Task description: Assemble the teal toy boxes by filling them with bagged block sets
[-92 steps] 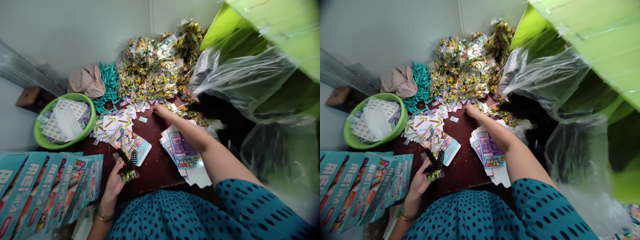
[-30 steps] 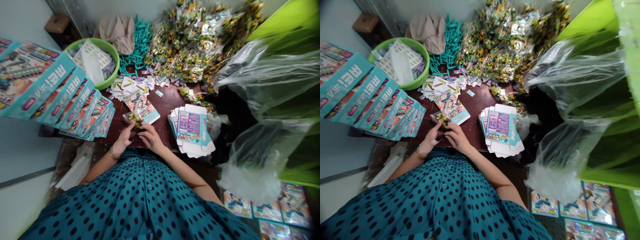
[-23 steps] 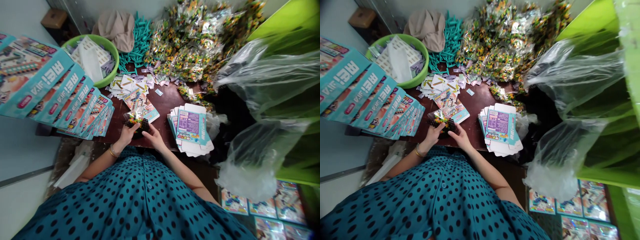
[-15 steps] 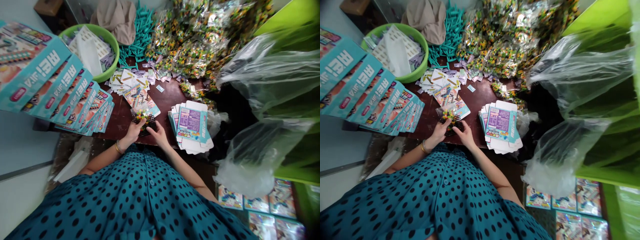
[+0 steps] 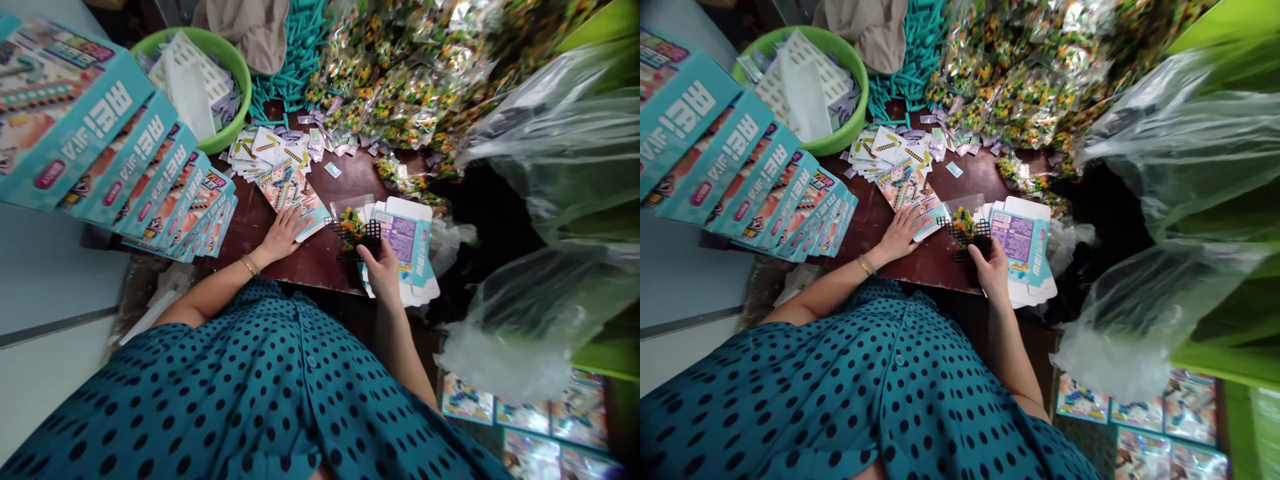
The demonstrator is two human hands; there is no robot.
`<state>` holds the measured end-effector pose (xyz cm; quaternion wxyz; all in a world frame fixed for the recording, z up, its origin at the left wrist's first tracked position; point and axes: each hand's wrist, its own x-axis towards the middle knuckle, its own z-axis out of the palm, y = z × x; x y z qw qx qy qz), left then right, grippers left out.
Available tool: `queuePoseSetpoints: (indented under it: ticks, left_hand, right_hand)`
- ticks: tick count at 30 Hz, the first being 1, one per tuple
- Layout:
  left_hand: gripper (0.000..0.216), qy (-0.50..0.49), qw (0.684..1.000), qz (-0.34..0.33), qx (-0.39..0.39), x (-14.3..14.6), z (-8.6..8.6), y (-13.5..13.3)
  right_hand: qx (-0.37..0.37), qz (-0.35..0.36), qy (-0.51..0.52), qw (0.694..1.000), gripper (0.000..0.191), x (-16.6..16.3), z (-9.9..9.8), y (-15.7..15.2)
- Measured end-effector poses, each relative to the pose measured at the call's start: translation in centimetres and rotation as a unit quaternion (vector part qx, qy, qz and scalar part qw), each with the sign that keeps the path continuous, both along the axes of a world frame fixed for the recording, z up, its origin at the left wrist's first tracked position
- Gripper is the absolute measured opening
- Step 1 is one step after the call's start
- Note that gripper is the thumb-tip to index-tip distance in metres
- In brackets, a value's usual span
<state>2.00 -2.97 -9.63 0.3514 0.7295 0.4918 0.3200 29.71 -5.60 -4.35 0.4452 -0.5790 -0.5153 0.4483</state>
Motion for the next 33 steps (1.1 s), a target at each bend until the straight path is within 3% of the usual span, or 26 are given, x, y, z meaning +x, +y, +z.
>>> queuePoseSetpoints:
  ticks: [2, 5, 9, 12, 18, 21, 27, 33]
  left_hand:
    - [0.058, 0.005, 1.000, 0.014, 0.006, 0.3, -0.3, 1.0]
    - [0.041, -0.042, 0.996, 0.070, 0.037, -0.6, 1.6, 2.2]
    - [0.054, -0.128, 0.975, 0.160, 0.087, -3.2, 5.8, 3.1]
    - [0.063, -0.147, 0.967, 0.183, 0.096, -4.8, 7.4, 3.0]
    - [0.064, -0.103, 0.970, 0.193, 0.106, -5.7, 6.9, 2.0]
    - [0.063, -0.079, 0.976, 0.163, 0.123, -4.8, 6.7, 1.6]
    - [0.058, -0.064, 0.973, 0.154, 0.161, -3.2, 7.1, 1.4]
    - [0.066, 0.075, 0.974, 0.089, 0.193, -0.5, 5.1, 0.4]
  right_hand:
    - [-0.001, -0.008, -0.006, 1.000, 0.033, 0.2, 0.3, -0.4]
    - [-0.022, -0.011, 0.015, 1.000, 0.036, 0.0, 0.3, -1.2]
    - [-0.059, 0.017, 0.084, 0.995, 0.041, -0.8, 0.0, -1.8]
    - [-0.072, 0.040, 0.129, 0.988, 0.043, -1.4, 0.2, -1.9]
    - [-0.067, 0.126, 0.201, 0.969, 0.043, -3.3, 2.4, -0.5]
    - [-0.051, 0.170, 0.211, 0.961, 0.044, -5.0, 2.4, 1.3]
    - [-0.041, 0.108, 0.197, 0.973, 0.041, -5.7, -0.2, 3.8]
    - [0.023, 0.095, 0.064, 0.993, 0.043, -5.1, 1.2, 2.3]
